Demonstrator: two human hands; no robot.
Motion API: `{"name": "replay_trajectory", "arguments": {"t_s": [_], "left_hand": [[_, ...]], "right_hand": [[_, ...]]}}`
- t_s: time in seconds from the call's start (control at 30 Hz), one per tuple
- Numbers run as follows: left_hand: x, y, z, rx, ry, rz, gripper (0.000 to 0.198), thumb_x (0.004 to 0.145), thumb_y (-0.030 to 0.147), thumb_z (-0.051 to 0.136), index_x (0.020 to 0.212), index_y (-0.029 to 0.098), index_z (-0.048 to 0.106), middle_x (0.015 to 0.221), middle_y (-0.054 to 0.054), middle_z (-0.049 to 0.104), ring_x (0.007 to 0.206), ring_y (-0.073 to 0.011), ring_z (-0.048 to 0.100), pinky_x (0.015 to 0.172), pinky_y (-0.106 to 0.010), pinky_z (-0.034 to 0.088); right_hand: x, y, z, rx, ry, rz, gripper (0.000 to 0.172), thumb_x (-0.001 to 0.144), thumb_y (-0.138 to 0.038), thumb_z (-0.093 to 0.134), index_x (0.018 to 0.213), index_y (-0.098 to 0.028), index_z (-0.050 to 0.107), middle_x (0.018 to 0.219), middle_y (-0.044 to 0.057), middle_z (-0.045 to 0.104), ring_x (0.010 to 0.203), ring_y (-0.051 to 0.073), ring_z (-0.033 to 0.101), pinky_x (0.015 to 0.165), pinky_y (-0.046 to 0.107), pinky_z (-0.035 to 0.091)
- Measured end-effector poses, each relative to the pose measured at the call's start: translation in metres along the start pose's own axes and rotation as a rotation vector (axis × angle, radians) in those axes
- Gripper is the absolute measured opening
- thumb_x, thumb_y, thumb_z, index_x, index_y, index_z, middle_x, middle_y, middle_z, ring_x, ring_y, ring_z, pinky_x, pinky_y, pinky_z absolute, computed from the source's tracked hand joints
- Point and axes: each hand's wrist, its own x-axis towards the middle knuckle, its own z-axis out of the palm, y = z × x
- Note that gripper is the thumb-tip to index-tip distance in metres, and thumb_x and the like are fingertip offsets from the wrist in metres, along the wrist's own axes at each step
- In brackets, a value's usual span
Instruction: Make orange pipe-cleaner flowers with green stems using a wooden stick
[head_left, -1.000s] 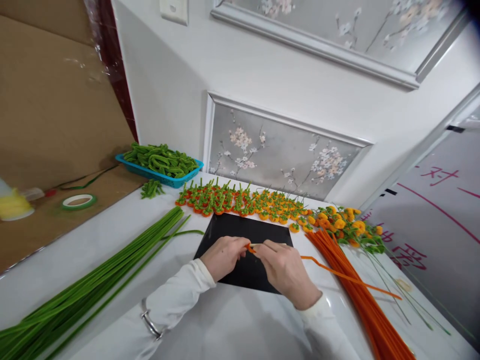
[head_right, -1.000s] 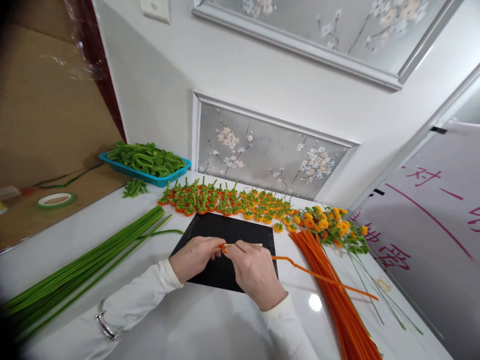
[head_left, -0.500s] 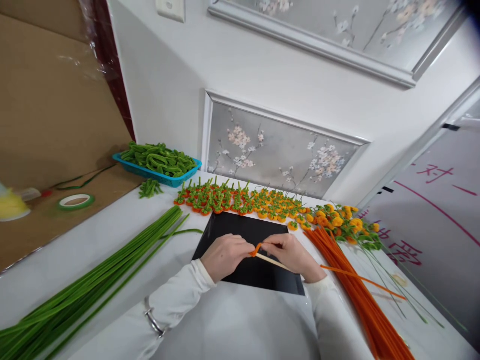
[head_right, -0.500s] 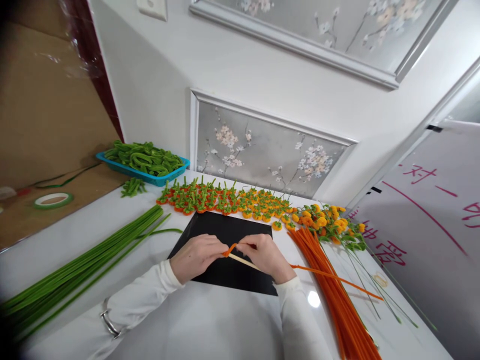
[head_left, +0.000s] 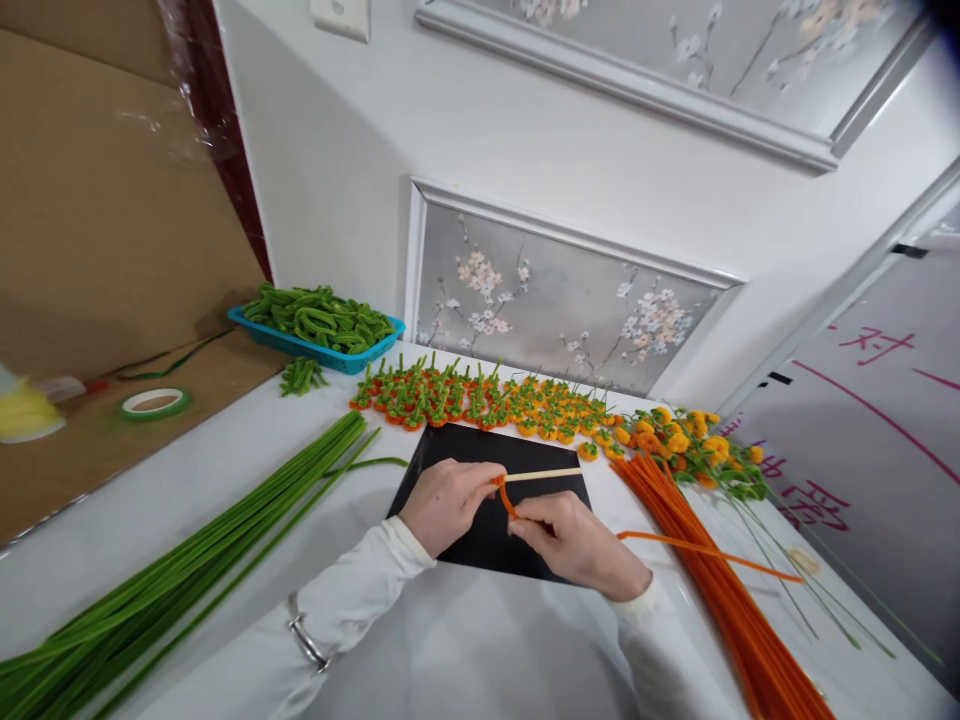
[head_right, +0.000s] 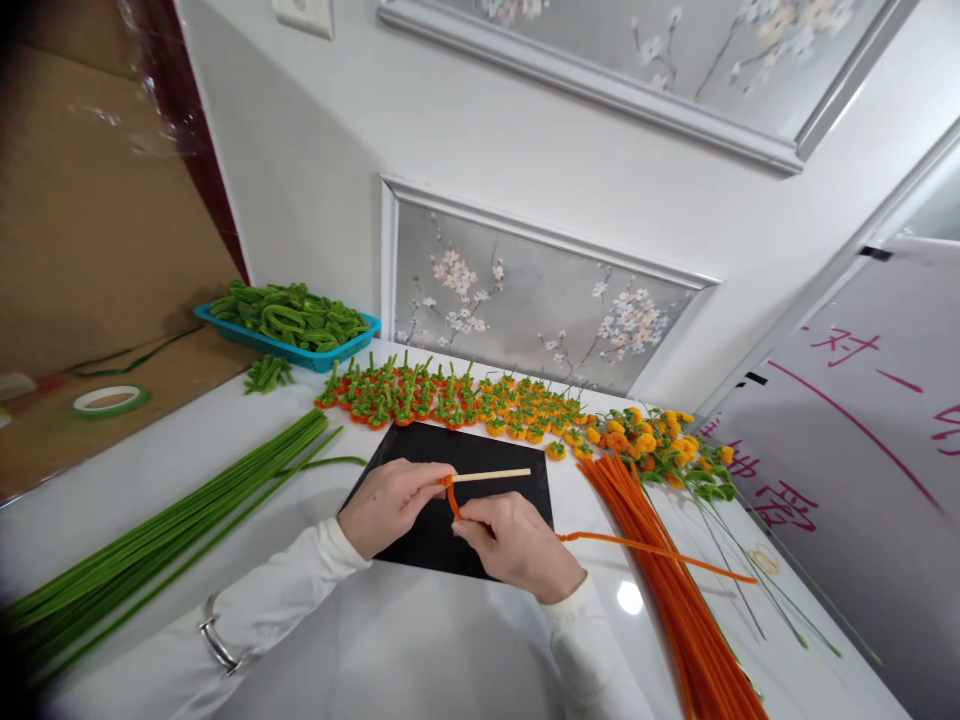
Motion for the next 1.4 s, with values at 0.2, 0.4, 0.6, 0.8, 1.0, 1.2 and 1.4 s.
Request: {"name": "replay_trajectory", "arguments": {"t_s": [0.2, 0.4, 0.6, 0.8, 1.0, 1.2, 1.4], "left_hand": [[0.001, -0.003, 0.002, 0.037, -0.061, 0.003, 0.018, 0.087, 0.013, 0.046, 0.093, 0.02, 0.062, 0.083, 0.0, 0.07, 0.074, -0.0149, 0.064, 0.067, -0.025, 0.04], [0.0, -0.003, 0.005, 0.066, -0.104, 0.106, 0.016, 0.088, 0.015, 0.047, 0.092, 0.019, 0.062, 0.081, -0.002, 0.069, 0.077, -0.0164, 0.063, 0.07, -0.027, 0.04], [-0.001, 0.0, 0.006, 0.052, -0.172, 0.17, 0.016, 0.089, 0.013, 0.045, 0.09, 0.017, 0.06, 0.081, -0.003, 0.066, 0.08, -0.0164, 0.06, 0.07, -0.027, 0.039], [-0.002, 0.001, 0.009, -0.027, -0.121, 0.266, 0.015, 0.09, 0.014, 0.044, 0.091, 0.017, 0.059, 0.082, -0.003, 0.067, 0.079, -0.0154, 0.059, 0.07, -0.025, 0.039], [-0.003, 0.003, 0.01, -0.092, -0.044, 0.217, 0.017, 0.09, 0.017, 0.043, 0.095, 0.018, 0.06, 0.082, -0.003, 0.068, 0.074, -0.015, 0.06, 0.069, -0.026, 0.042], [-0.001, 0.001, 0.004, -0.133, 0.065, 0.025, 0.027, 0.088, 0.015, 0.047, 0.111, 0.022, 0.059, 0.101, -0.001, 0.07, 0.083, -0.0152, 0.064, 0.076, -0.025, 0.045], [0.0, -0.008, 0.005, -0.052, 0.01, -0.002, 0.025, 0.087, 0.011, 0.047, 0.103, 0.023, 0.062, 0.093, 0.001, 0.071, 0.081, -0.0151, 0.065, 0.076, -0.027, 0.043]], "right_hand": [[-0.002, -0.006, -0.004, -0.275, 0.196, -0.033, 0.025, 0.094, -0.024, 0.041, 0.081, -0.02, 0.062, 0.072, 0.002, 0.06, 0.063, 0.012, 0.055, 0.056, 0.023, 0.034], [0.003, 0.004, -0.004, -0.244, 0.373, 0.023, 0.025, 0.094, -0.031, 0.043, 0.088, -0.022, 0.066, 0.082, 0.003, 0.064, 0.07, 0.012, 0.06, 0.063, 0.02, 0.042], [0.007, 0.017, -0.008, -0.041, 0.348, 0.091, 0.02, 0.089, -0.032, 0.052, 0.082, -0.023, 0.069, 0.076, 0.002, 0.065, 0.067, 0.013, 0.06, 0.063, 0.022, 0.044], [0.007, 0.033, -0.013, 0.23, 0.097, 0.157, 0.027, 0.086, -0.036, 0.054, 0.07, -0.019, 0.067, 0.062, -0.001, 0.061, 0.057, 0.012, 0.053, 0.053, 0.021, 0.038], [0.004, 0.04, -0.005, 0.461, -0.094, 0.2, 0.035, 0.087, -0.042, 0.05, 0.072, -0.015, 0.066, 0.056, -0.002, 0.056, 0.052, 0.009, 0.047, 0.049, 0.019, 0.035], [0.002, 0.015, 0.0, 0.313, -0.127, 0.134, 0.028, 0.09, -0.028, 0.045, 0.07, -0.017, 0.06, 0.059, -0.003, 0.057, 0.054, 0.009, 0.051, 0.052, 0.018, 0.036], [-0.003, -0.011, -0.011, -0.102, -0.013, 0.017, 0.025, 0.091, -0.021, 0.043, 0.069, -0.018, 0.054, 0.062, -0.001, 0.056, 0.058, 0.012, 0.051, 0.056, 0.023, 0.033]]}}
